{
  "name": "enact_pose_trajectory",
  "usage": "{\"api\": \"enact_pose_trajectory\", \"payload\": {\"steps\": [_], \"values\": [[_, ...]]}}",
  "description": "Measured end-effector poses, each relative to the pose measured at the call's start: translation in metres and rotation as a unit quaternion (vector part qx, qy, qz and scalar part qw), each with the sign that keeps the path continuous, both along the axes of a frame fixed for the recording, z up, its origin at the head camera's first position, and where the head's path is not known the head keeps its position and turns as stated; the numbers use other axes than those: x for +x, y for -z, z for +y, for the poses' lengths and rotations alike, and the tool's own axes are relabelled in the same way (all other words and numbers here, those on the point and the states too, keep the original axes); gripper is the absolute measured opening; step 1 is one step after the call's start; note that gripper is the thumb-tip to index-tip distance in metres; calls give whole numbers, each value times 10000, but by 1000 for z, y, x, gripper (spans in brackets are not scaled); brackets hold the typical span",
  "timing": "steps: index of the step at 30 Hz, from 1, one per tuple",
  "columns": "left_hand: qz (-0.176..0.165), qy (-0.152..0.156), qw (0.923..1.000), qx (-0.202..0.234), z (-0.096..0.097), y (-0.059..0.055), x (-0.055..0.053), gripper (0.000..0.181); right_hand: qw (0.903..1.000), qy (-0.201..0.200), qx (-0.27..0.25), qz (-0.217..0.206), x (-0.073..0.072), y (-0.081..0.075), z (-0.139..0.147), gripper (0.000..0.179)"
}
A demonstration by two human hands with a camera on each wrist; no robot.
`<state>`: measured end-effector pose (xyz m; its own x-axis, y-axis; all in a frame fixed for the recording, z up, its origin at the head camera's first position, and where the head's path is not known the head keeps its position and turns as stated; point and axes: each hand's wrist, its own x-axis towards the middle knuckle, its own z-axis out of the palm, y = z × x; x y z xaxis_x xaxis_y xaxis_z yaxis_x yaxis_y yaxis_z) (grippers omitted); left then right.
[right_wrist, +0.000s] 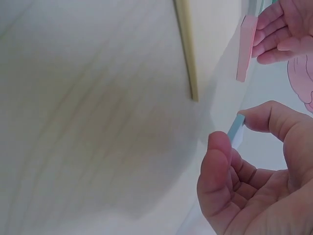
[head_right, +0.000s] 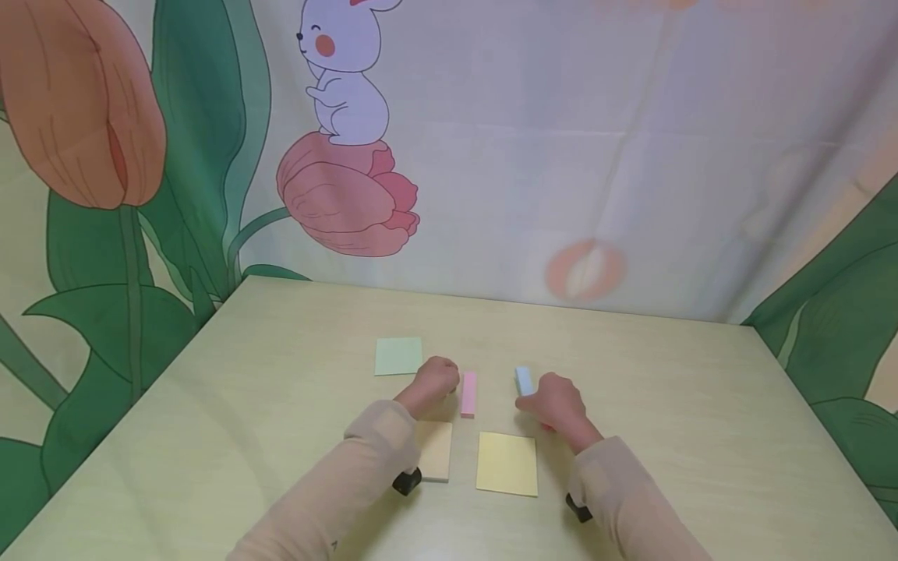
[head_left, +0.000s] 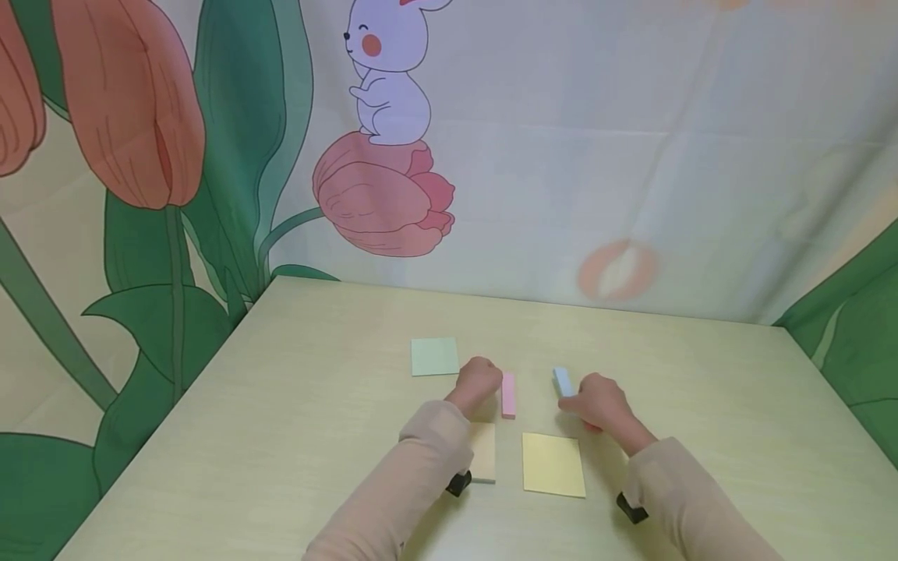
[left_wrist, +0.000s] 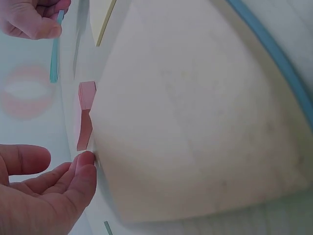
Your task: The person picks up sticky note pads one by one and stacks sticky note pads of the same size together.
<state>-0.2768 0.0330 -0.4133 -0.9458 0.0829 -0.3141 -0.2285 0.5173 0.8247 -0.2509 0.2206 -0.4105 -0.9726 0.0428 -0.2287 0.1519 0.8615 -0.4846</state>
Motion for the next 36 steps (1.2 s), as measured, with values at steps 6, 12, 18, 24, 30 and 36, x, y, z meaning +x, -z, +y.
{"api": "enact_pose_trajectory", "payload": {"steps": [6, 12, 18, 24, 30, 36], "values": [[52, 40, 10000, -66, 0, 1, 0, 28, 10000, -54, -46, 17, 0, 0, -6, 32], [105, 113, 9998, -89, -1, 3, 1, 30, 10000, -34, -64, -55, 0, 0, -13, 31], [38, 137, 9999, -15, -2, 4, 1, 31, 9999, -68, -53, -75, -3, 1, -19, 30], [33, 159, 9998, -80, -2, 3, 2, 30, 9996, -69, -194, -175, -3, -1, -30, 30], [36, 101, 9999, 22, -3, 2, 4, 28, 9996, -132, -213, -133, -2, -2, -39, 30], [11, 117, 9999, -105, -4, 1, 2, 27, 9995, -163, -266, -114, -1, -3, -47, 30]]}}
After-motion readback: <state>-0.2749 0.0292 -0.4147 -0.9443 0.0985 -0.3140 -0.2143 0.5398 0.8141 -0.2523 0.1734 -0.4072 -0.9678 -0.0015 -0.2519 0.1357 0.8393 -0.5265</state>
